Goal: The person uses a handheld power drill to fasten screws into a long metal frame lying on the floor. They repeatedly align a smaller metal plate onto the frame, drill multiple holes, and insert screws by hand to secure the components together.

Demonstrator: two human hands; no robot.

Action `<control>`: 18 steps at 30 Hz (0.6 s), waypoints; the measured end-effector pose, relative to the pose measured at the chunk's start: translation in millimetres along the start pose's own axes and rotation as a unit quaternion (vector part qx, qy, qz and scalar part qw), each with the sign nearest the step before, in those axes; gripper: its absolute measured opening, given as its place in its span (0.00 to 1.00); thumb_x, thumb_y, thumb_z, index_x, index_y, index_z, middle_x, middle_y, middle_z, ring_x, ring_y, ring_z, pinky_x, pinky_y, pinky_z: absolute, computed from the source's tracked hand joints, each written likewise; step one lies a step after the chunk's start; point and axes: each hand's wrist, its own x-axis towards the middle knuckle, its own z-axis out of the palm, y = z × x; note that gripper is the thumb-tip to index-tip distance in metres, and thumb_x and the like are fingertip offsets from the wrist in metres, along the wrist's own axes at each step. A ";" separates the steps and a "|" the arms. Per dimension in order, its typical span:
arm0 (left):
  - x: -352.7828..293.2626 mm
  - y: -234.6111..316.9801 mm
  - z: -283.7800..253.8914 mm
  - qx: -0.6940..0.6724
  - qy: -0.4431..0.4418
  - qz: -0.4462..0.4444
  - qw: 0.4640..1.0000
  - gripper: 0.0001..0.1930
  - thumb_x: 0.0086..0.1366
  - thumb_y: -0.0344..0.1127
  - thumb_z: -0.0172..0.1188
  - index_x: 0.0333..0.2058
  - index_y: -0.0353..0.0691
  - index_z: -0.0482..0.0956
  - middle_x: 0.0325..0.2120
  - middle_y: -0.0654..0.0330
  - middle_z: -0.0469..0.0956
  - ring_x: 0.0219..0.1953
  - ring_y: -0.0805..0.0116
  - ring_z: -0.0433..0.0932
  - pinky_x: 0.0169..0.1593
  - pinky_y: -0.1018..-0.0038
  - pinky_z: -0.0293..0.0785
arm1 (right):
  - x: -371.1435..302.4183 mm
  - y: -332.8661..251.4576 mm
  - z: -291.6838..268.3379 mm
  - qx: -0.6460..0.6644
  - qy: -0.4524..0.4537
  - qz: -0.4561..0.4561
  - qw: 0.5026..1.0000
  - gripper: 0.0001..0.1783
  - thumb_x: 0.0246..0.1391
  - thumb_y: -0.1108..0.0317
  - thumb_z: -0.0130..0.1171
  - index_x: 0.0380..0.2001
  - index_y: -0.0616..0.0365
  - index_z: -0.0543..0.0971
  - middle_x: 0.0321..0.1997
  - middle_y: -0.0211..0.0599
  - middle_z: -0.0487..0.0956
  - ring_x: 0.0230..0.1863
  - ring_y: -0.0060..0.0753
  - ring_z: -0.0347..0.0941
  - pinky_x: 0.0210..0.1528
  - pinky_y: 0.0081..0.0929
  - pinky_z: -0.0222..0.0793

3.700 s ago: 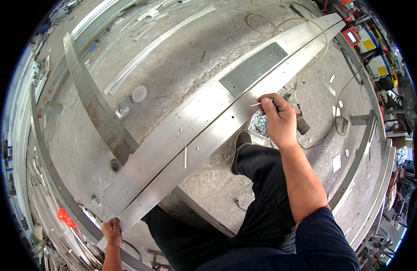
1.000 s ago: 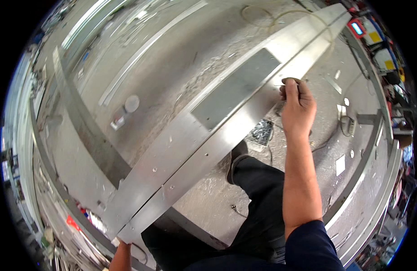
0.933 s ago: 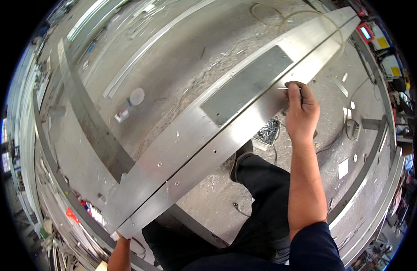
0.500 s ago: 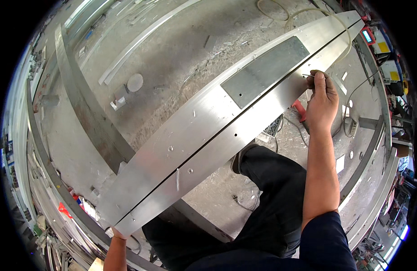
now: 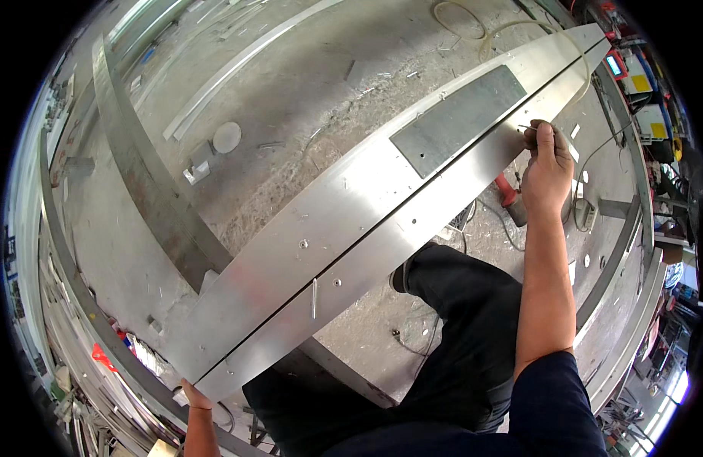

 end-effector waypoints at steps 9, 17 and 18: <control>-0.4 6.0 23.5 -0.005 0.084 -0.004 0.996 0.25 0.73 0.53 0.47 0.59 0.44 0.74 0.47 0.61 0.82 0.46 0.59 0.83 0.46 0.58 0.83 | 4.7 8.0 -5.3 0.030 -0.010 0.000 1.000 0.16 0.71 0.60 0.57 0.44 0.64 0.84 0.35 0.30 0.83 0.38 0.21 0.76 0.47 0.22 0.71; -5.4 3.6 41.4 0.007 0.031 0.032 0.999 0.28 0.75 0.57 0.43 0.61 0.44 0.74 0.53 0.60 0.80 0.52 0.55 0.81 0.53 0.55 0.80 | -47.6 -62.2 -0.4 0.016 -0.250 0.008 0.968 0.09 0.69 0.68 0.59 0.42 0.63 0.84 0.32 0.32 0.83 0.34 0.18 0.76 0.38 0.18 0.71; -6.6 6.1 51.8 -0.070 0.025 -0.001 0.997 0.27 0.76 0.55 0.43 0.62 0.43 0.73 0.55 0.59 0.79 0.54 0.53 0.80 0.56 0.56 0.79 | -57.8 -69.9 4.6 0.013 -0.308 0.009 0.951 0.07 0.67 0.72 0.59 0.40 0.64 0.83 0.32 0.32 0.82 0.35 0.20 0.76 0.40 0.20 0.72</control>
